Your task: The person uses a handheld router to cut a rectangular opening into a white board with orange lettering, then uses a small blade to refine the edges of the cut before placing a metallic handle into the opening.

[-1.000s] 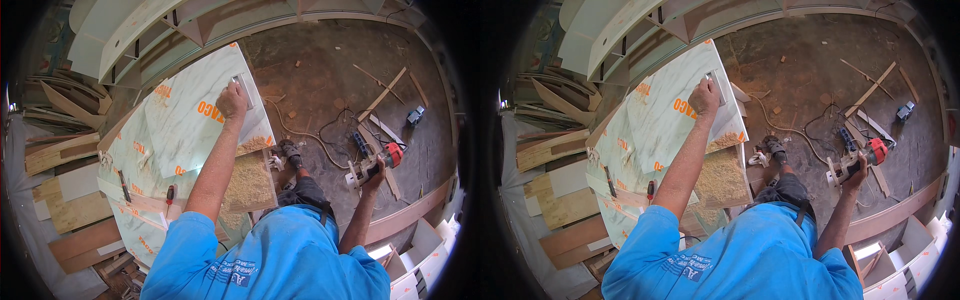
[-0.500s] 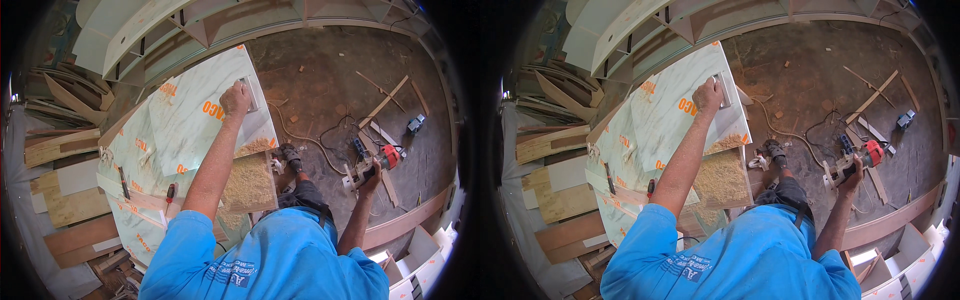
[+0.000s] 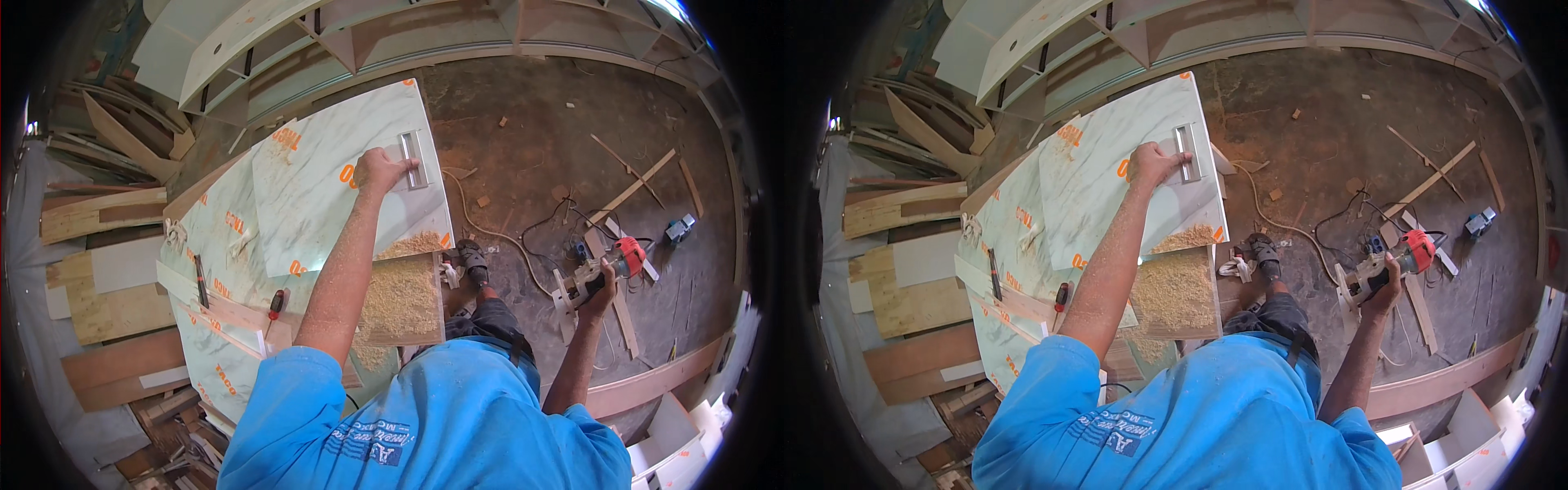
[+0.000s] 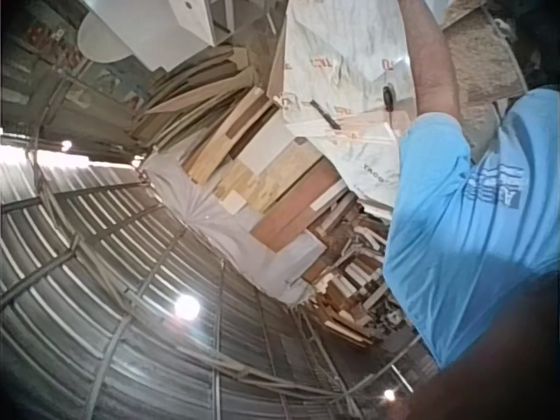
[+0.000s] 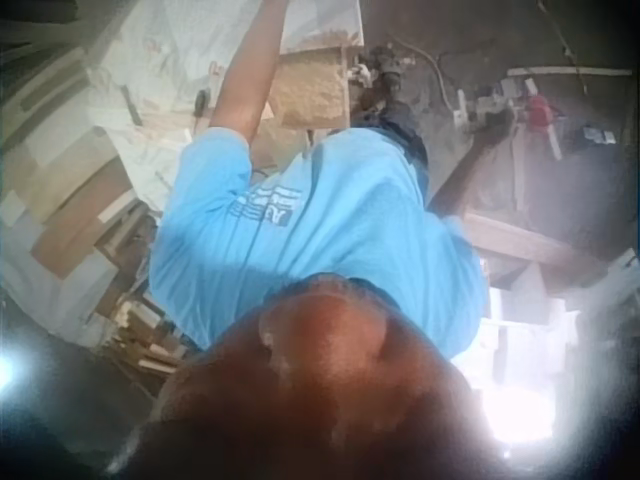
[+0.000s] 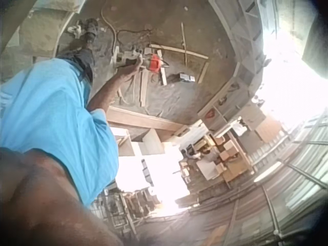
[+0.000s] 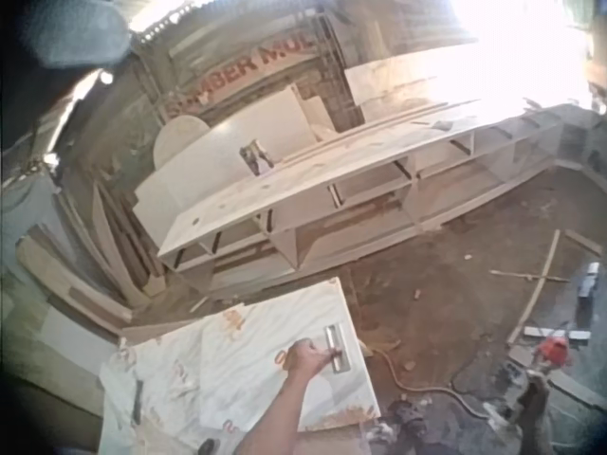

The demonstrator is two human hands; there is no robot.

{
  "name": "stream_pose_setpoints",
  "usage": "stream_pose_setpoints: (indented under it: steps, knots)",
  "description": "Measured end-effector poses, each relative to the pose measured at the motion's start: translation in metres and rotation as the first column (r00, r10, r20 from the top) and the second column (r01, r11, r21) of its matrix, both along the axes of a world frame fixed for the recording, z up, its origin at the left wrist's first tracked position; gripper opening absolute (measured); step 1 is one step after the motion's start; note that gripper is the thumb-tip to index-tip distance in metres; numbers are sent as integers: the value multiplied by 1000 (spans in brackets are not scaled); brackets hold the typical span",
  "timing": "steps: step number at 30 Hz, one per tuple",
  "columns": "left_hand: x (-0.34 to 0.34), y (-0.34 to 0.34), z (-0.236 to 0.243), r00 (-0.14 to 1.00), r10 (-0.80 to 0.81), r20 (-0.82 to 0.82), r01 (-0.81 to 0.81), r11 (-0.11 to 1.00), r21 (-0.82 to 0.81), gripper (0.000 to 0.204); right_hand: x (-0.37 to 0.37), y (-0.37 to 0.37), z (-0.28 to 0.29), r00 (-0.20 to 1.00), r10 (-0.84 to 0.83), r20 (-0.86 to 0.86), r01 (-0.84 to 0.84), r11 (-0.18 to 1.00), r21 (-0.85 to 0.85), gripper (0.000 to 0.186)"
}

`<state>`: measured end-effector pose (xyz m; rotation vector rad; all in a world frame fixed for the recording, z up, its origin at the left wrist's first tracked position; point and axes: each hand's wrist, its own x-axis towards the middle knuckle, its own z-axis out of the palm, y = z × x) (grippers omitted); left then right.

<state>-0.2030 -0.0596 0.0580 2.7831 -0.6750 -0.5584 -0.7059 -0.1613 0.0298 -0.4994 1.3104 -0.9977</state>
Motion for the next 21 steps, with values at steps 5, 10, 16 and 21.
stream_pose_setpoints:
  steps: [5,10,16,21]
  knots:
    - [-1,6,3,998,-52,40,52,999,-12,65,19,-13,4,999,47,15,-46,998,-39,35]
    - [-18,37,17,996,-1,-91,-28,950,-312,55,42,-26,26,992,100,-79,-113,975,-190,31]
    - [-101,72,82,963,32,-267,-217,677,-703,32,89,-2,70,876,384,-293,-482,728,-488,35]
    - [-184,94,167,966,-173,-193,-106,416,-903,19,123,62,117,771,558,-307,-616,530,-583,58]
